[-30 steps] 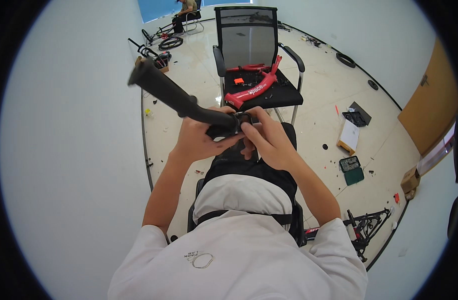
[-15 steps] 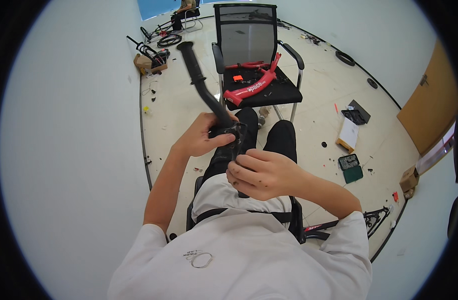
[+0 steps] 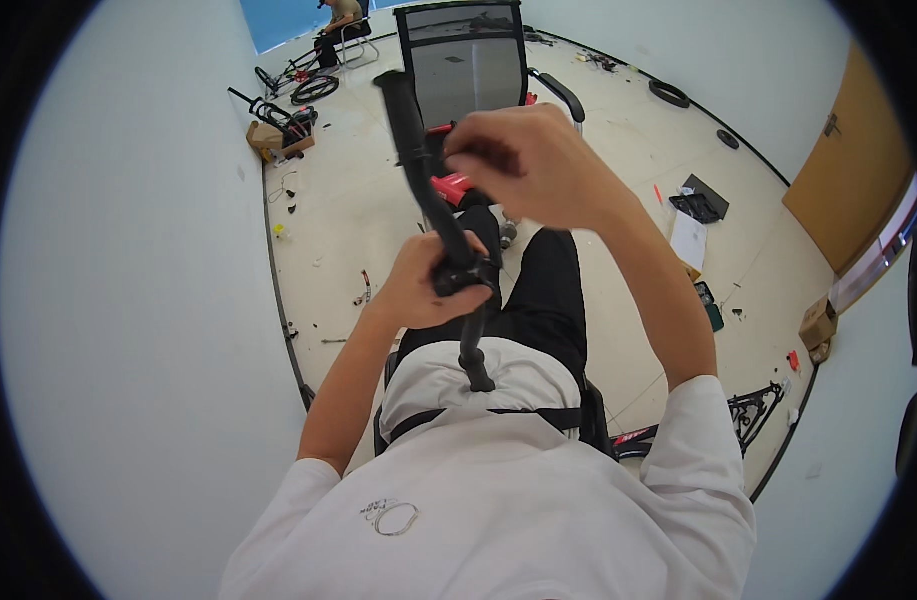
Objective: The person assembles a bicycle handlebar by attaching black grips to a red handlebar and securing them with an Allen key. The person uses an Allen key to tighten the bolts on the grips and adjusts the handlebar position.
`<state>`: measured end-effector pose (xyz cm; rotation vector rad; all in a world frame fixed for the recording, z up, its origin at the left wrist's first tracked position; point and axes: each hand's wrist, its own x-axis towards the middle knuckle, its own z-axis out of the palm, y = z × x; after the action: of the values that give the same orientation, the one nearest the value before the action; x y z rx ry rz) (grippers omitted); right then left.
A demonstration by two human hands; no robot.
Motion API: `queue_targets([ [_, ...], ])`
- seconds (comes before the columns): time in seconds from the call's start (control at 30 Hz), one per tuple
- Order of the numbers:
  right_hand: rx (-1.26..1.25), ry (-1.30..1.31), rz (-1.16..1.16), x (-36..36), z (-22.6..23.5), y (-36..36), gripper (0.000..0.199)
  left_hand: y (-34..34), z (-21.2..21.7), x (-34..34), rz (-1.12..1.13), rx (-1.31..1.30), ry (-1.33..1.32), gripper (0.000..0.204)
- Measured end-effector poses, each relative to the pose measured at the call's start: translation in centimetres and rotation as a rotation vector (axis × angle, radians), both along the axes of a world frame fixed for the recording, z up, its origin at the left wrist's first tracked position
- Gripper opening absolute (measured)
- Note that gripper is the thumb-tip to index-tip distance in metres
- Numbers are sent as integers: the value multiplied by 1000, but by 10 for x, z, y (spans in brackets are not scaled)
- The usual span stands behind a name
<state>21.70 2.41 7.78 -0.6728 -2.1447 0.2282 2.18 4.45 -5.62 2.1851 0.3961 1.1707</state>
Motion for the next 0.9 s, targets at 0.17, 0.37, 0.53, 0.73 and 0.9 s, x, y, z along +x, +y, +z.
queue_targets([
  [0.17, -143, 48, -327, 46, -74, 17, 15, 1, -13, -18, 68, -288, -14, 32],
  [0.37, -84, 149, -344, 31, -174, -45, 12, 13, -30, -29, 130, -309, -89, 29],
  [0.53, -102, -37, -32, -12, -158, -81, 16, 4, -27, -31, 168, -308, -130, 22],
  [0.73, 353, -323, 77, -21, -126, -65, 25, 6, -16, -19, 203, -248, -46, 21],
  [0.9, 782, -443, 39, -36, -90, -47, 19, 11, -13, -5, 184, -306, 35, 25],
])
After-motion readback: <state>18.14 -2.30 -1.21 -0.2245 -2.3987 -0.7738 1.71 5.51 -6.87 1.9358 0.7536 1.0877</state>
